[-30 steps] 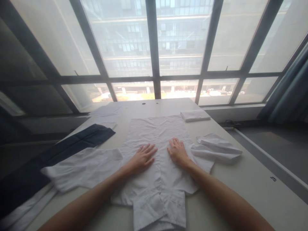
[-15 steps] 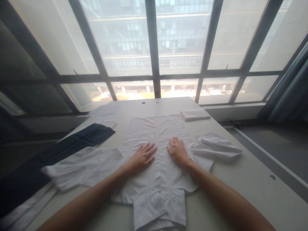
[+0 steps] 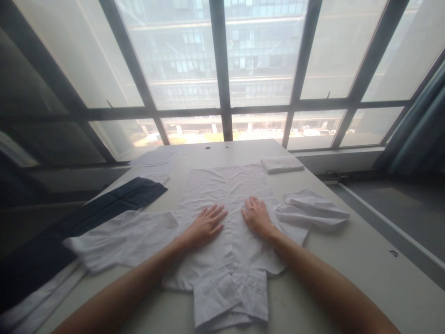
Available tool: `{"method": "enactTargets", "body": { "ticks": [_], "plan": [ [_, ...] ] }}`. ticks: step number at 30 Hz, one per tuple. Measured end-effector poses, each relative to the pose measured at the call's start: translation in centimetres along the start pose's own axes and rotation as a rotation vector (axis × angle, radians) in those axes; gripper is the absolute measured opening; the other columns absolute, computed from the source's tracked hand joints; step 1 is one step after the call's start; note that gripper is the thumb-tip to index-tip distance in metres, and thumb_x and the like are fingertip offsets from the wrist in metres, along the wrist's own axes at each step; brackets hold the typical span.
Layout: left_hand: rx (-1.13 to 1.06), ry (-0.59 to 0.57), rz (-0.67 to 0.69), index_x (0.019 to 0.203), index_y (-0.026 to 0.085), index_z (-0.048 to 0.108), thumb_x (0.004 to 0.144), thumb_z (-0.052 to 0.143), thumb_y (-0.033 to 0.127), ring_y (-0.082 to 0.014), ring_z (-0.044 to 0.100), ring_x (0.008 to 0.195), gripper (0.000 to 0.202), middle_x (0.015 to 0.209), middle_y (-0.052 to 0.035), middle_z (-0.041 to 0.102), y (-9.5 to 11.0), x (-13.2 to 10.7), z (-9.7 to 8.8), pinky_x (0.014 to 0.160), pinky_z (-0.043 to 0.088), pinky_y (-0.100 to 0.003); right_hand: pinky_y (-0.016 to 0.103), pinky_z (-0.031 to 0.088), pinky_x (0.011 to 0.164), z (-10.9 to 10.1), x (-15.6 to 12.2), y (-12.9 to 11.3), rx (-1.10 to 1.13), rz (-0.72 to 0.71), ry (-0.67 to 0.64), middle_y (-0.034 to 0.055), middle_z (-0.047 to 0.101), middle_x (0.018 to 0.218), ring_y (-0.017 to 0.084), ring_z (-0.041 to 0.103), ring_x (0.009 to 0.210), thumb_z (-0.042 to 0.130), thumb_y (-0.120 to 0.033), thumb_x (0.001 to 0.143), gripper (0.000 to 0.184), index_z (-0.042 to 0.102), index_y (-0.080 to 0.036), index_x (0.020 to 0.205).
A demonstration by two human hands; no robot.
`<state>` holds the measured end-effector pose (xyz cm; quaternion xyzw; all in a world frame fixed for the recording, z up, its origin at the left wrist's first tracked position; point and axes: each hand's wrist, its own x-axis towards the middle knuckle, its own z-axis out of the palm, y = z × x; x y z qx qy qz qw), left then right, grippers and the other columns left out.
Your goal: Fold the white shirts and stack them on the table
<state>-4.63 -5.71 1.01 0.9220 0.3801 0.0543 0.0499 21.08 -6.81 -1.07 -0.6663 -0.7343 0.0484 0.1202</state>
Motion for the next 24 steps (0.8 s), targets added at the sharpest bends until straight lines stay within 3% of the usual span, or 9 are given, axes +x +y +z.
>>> {"method": "enactTargets", "body": {
  "ticks": [20, 24],
  "plan": [
    [0.015, -0.010, 0.000, 0.156, 0.031, 0.035, 0.104, 0.034, 0.051, -0.0295, 0.019, 0.153, 0.056, 0.165, -0.0040, 0.026, -0.03, -0.05, 0.03, 0.122, 0.015, -0.055, 0.048, 0.017, 0.121, 0.07, 0.01, 0.01, 0.024, 0.008, 0.015, 0.0165, 0.032, 0.162, 0.028, 0.024, 0.151, 0.040, -0.039, 0.101, 0.058, 0.040, -0.013, 0.153],
    [0.007, -0.004, 0.004, 0.156, 0.031, 0.034, 0.104, 0.034, 0.051, -0.0294, 0.018, 0.153, 0.056, 0.166, -0.0039, 0.025, -0.05, -0.04, 0.04, 0.122, 0.015, -0.055, 0.047, 0.021, 0.121, -0.71, -0.34, -0.60, 0.186, -0.038, 0.175, 0.0179, 0.037, 0.159, 0.028, 0.029, 0.149, 0.047, -0.030, 0.096, 0.054, 0.049, -0.011, 0.147]
  ]
}}
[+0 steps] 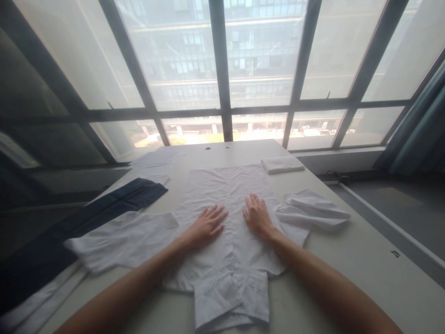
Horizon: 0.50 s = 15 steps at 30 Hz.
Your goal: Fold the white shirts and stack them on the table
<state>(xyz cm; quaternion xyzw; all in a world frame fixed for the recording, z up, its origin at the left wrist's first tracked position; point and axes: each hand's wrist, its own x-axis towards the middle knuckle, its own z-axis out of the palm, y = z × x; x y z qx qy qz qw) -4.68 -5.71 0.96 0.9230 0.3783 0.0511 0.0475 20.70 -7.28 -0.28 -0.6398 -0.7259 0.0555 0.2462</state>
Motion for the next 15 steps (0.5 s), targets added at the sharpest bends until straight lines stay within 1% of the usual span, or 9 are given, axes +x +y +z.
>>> {"method": "enactTargets", "body": {
  "ticks": [2, 3, 4, 6, 8, 10, 12, 13, 15],
  "plan": [
    [-0.004, -0.002, -0.001, 0.156, 0.032, 0.034, 0.104, 0.034, 0.051, -0.0300, 0.018, 0.153, 0.056, 0.166, -0.0042, 0.024, 0.0, 0.0, 0.0, 0.122, 0.015, -0.056, 0.043, 0.033, 0.116, -0.5, -0.1, -0.8, 0.239, -0.071, 0.070, 0.0155, 0.050, 0.150, 0.026, 0.044, 0.139, 0.047, -0.030, 0.095, 0.047, 0.058, -0.015, 0.139],
    [-0.005, -0.004, 0.000, 0.156, 0.032, 0.035, 0.104, 0.034, 0.051, -0.0303, 0.018, 0.153, 0.056, 0.166, -0.0043, 0.024, 0.0, 0.0, 0.0, 0.122, 0.015, -0.056, 0.042, 0.043, 0.108, -0.6, -0.2, -1.1, 0.397, -0.092, 0.056, 0.0145, 0.059, 0.141, 0.025, 0.055, 0.129, 0.047, -0.033, 0.095, 0.043, 0.063, -0.017, 0.132],
    [-0.007, -0.002, 0.000, 0.156, 0.032, 0.034, 0.104, 0.035, 0.051, -0.0305, 0.018, 0.153, 0.056, 0.166, -0.0044, 0.025, 0.0, 0.0, 0.0, 0.122, 0.015, -0.056, 0.041, 0.051, 0.098, -0.8, -0.2, -1.5, 0.565, -0.089, 0.006, 0.0138, 0.067, 0.129, 0.024, 0.064, 0.115, 0.047, -0.038, 0.095, 0.041, 0.067, -0.018, 0.125],
    [-0.011, 0.004, 0.004, 0.157, 0.032, 0.034, 0.104, 0.036, 0.051, -0.0305, 0.018, 0.153, 0.056, 0.166, -0.0046, 0.025, 0.0, 0.0, 0.0, 0.122, 0.014, -0.056, 0.039, 0.057, 0.080, -0.9, -0.1, -1.8, 0.870, -0.023, -0.163, 0.0134, 0.073, 0.113, 0.023, 0.071, 0.092, 0.050, -0.045, 0.093, 0.041, 0.071, -0.017, 0.113],
    [-0.014, 0.004, 0.006, 0.157, 0.031, 0.034, 0.104, 0.036, 0.050, -0.0305, 0.018, 0.153, 0.056, 0.166, -0.0047, 0.025, 0.0, 0.0, 0.0, 0.122, 0.014, -0.056, 0.039, 0.058, 0.080, -0.8, 0.2, -1.5, 1.103, 0.082, -0.304, 0.0150, 0.072, 0.116, 0.024, 0.072, 0.093, 0.052, -0.046, 0.093, 0.040, 0.071, -0.015, 0.110],
    [-0.014, -0.001, 0.005, 0.157, 0.031, 0.034, 0.104, 0.036, 0.050, -0.0306, 0.018, 0.153, 0.056, 0.166, -0.0047, 0.025, 0.0, 0.0, 0.0, 0.122, 0.014, -0.056, 0.040, 0.056, 0.091, -0.9, 0.8, -0.6, 1.281, 0.199, -0.338, 0.0165, 0.067, 0.129, 0.025, 0.069, 0.108, 0.049, -0.041, 0.095, 0.037, 0.068, -0.015, 0.113],
    [-0.015, -0.003, 0.001, 0.156, 0.031, 0.035, 0.104, 0.036, 0.049, -0.0307, 0.018, 0.153, 0.056, 0.165, -0.0048, 0.026, 0.0, 0.0, -0.1, 0.122, 0.014, -0.056, 0.042, 0.053, 0.100, -0.9, 1.5, 0.8, 1.406, 0.332, -0.285, 0.0166, 0.063, 0.136, 0.025, 0.064, 0.119, 0.045, -0.035, 0.097, 0.034, 0.066, -0.015, 0.115],
    [-0.016, -0.005, -0.001, 0.156, 0.030, 0.036, 0.104, 0.036, 0.049, -0.0307, 0.018, 0.153, 0.056, 0.165, -0.0049, 0.026, 0.1, 0.0, -0.1, 0.122, 0.014, -0.055, 0.042, 0.052, 0.101, -1.0, 2.0, 1.6, 1.448, 0.405, -0.218, 0.0160, 0.063, 0.136, 0.024, 0.063, 0.121, 0.044, -0.033, 0.097, 0.033, 0.066, -0.016, 0.115],
    [-0.017, -0.014, -0.007, 0.156, 0.029, 0.036, 0.104, 0.037, 0.048, -0.0309, 0.018, 0.153, 0.056, 0.165, -0.0051, 0.026, 0.1, 0.0, -0.3, 0.122, 0.014, -0.055, 0.042, 0.054, 0.100, -1.2, 2.8, 3.2, 1.491, 0.552, 0.023, 0.0139, 0.066, 0.131, 0.024, 0.064, 0.119, 0.047, -0.029, 0.094, 0.028, 0.066, -0.019, 0.111]
  ]
}}
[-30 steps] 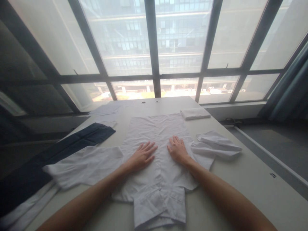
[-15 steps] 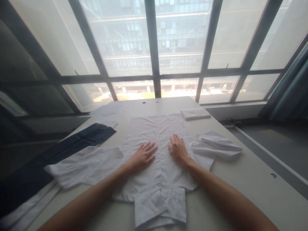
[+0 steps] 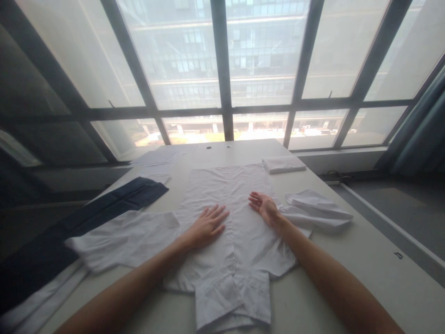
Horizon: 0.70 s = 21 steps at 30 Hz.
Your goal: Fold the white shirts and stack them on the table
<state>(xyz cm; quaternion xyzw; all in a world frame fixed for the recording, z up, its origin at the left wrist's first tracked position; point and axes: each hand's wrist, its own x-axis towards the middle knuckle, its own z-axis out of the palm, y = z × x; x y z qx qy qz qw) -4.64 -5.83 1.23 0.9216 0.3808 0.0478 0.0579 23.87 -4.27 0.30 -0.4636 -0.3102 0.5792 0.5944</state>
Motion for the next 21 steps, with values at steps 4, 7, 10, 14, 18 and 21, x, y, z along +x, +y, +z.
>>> {"method": "enactTargets", "body": {
  "ticks": [4, 7, 10, 14, 18, 21],
  "plan": [
    [0.001, -0.006, -0.005, 0.156, 0.028, 0.036, 0.104, 0.038, 0.047, -0.0308, 0.018, 0.153, 0.056, 0.165, -0.0051, 0.026, 0.1, 0.0, -0.1, 0.122, 0.014, -0.055, 0.038, 0.055, 0.099, -1.6, 1.5, -0.8, 0.117, -0.162, 0.360, 0.0084, 0.069, 0.124, 0.020, 0.065, 0.116, 0.049, -0.026, 0.091, 0.020, 0.066, -0.022, 0.099],
    [-0.003, 0.005, -0.001, 0.156, 0.029, 0.036, 0.104, 0.037, 0.047, -0.0306, 0.019, 0.153, 0.055, 0.165, -0.0049, 0.026, 0.1, -0.1, 0.0, 0.122, 0.014, -0.055, 0.038, 0.054, 0.101, -1.6, 1.0, -1.0, 0.112, -0.239, 0.332, 0.0054, 0.070, 0.121, 0.020, 0.065, 0.114, 0.053, -0.028, 0.089, 0.017, 0.067, -0.023, 0.096],
    [0.000, 0.012, 0.003, 0.156, 0.029, 0.037, 0.104, 0.037, 0.047, -0.0312, 0.019, 0.153, 0.055, 0.165, -0.0055, 0.026, 0.1, -0.1, 0.0, 0.122, 0.015, -0.056, 0.043, 0.053, 0.101, -0.7, -0.3, -0.8, 0.099, -0.205, -0.004, 0.0081, 0.072, 0.117, 0.023, 0.068, 0.110, 0.056, -0.034, 0.090, 0.021, 0.071, -0.021, 0.099],
    [0.005, 0.024, 0.012, 0.155, 0.028, 0.037, 0.103, 0.039, 0.046, -0.0320, 0.020, 0.152, 0.055, 0.165, -0.0063, 0.027, 0.0, 0.0, 0.1, 0.122, 0.016, -0.057, 0.046, 0.051, 0.102, 0.2, -1.3, -0.1, 0.064, 0.127, -0.338, 0.0138, 0.071, 0.122, 0.025, 0.070, 0.108, 0.054, -0.038, 0.095, 0.028, 0.070, -0.018, 0.104],
    [0.007, 0.035, 0.015, 0.155, 0.029, 0.037, 0.103, 0.039, 0.045, -0.0319, 0.021, 0.152, 0.055, 0.165, -0.0063, 0.028, -0.3, 0.0, 0.4, 0.121, 0.017, -0.057, 0.042, 0.054, 0.100, -0.5, -0.5, -0.8, 0.030, 0.144, -0.203, 0.0133, 0.068, 0.126, 0.022, 0.070, 0.106, 0.056, -0.031, 0.093, 0.021, 0.069, -0.019, 0.106],
    [0.002, 0.042, 0.023, 0.156, 0.029, 0.037, 0.104, 0.038, 0.046, -0.0314, 0.021, 0.152, 0.055, 0.165, -0.0053, 0.028, -0.5, 0.1, 0.5, 0.121, 0.017, -0.057, 0.040, 0.056, 0.095, -2.2, 0.2, -3.0, -0.063, -0.073, -0.055, 0.0106, 0.069, 0.125, 0.022, 0.070, 0.105, 0.061, -0.029, 0.087, 0.020, 0.070, -0.023, 0.105]
  ]
}}
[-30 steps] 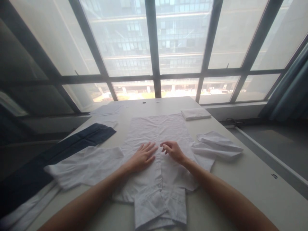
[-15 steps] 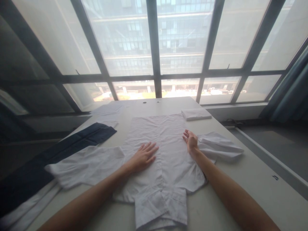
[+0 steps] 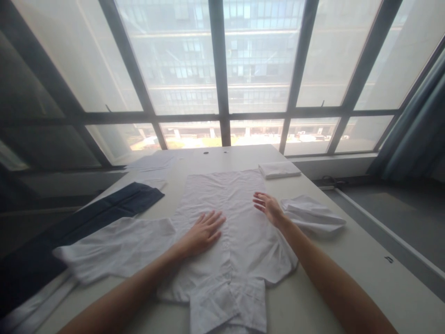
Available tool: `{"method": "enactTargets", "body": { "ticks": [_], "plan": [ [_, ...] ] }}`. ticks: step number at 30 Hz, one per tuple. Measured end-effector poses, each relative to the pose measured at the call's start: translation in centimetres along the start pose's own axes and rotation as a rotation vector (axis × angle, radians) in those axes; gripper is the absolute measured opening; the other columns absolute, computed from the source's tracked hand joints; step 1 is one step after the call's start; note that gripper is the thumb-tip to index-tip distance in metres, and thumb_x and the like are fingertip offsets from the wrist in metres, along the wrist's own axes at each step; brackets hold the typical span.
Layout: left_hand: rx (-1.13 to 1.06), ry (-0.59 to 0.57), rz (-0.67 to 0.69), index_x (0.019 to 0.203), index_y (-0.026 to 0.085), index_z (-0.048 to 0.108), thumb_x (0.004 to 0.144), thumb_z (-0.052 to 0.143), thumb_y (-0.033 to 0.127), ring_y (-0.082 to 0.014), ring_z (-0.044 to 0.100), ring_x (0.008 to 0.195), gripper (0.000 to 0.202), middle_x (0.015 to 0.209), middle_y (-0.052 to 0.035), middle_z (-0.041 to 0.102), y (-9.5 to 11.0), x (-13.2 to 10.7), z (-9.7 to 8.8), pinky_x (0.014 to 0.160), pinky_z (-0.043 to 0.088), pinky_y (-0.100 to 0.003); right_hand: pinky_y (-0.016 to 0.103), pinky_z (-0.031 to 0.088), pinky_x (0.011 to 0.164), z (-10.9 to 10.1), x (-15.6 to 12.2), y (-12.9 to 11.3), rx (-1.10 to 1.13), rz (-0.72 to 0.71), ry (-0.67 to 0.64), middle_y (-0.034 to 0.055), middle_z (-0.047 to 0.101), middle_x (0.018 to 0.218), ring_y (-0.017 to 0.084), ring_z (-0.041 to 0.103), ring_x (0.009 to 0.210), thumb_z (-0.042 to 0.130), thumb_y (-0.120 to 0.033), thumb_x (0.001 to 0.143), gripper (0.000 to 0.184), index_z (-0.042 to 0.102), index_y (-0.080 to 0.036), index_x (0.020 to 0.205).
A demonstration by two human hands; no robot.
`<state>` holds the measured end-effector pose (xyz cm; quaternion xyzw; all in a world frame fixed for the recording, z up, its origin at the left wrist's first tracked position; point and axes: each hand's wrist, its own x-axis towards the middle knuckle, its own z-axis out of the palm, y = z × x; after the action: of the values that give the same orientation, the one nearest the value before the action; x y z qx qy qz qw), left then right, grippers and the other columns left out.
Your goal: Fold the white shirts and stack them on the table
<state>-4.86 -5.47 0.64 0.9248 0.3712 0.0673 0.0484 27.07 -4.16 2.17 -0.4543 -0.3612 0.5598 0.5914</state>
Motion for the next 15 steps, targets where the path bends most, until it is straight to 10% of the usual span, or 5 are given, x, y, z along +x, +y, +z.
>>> {"method": "enactTargets", "body": {
  "ticks": [8, 15],
  "plan": [
    [-0.003, 0.020, 0.005, 0.155, 0.030, 0.038, 0.103, 0.037, 0.048, -0.0316, 0.021, 0.152, 0.055, 0.164, -0.0051, 0.028, -0.4, 0.2, 0.4, 0.122, 0.017, -0.056, 0.045, 0.056, 0.089, -10.1, -1.1, -3.3, -0.857, -0.546, 0.351, 0.0155, 0.075, 0.107, 0.028, 0.070, 0.099, 0.055, -0.034, 0.083, 0.033, 0.073, -0.015, 0.102],
    [0.008, 0.011, -0.008, 0.156, 0.031, 0.037, 0.104, 0.037, 0.048, -0.0305, 0.021, 0.152, 0.055, 0.165, -0.0037, 0.028, -0.2, 0.3, 0.3, 0.122, 0.017, -0.055, 0.046, 0.042, 0.111, -16.2, -2.8, -1.5, -1.379, -0.557, 0.335, 0.0176, 0.065, 0.132, 0.027, 0.057, 0.128, 0.044, -0.016, 0.084, 0.048, 0.065, -0.011, 0.127]
  ]
}}
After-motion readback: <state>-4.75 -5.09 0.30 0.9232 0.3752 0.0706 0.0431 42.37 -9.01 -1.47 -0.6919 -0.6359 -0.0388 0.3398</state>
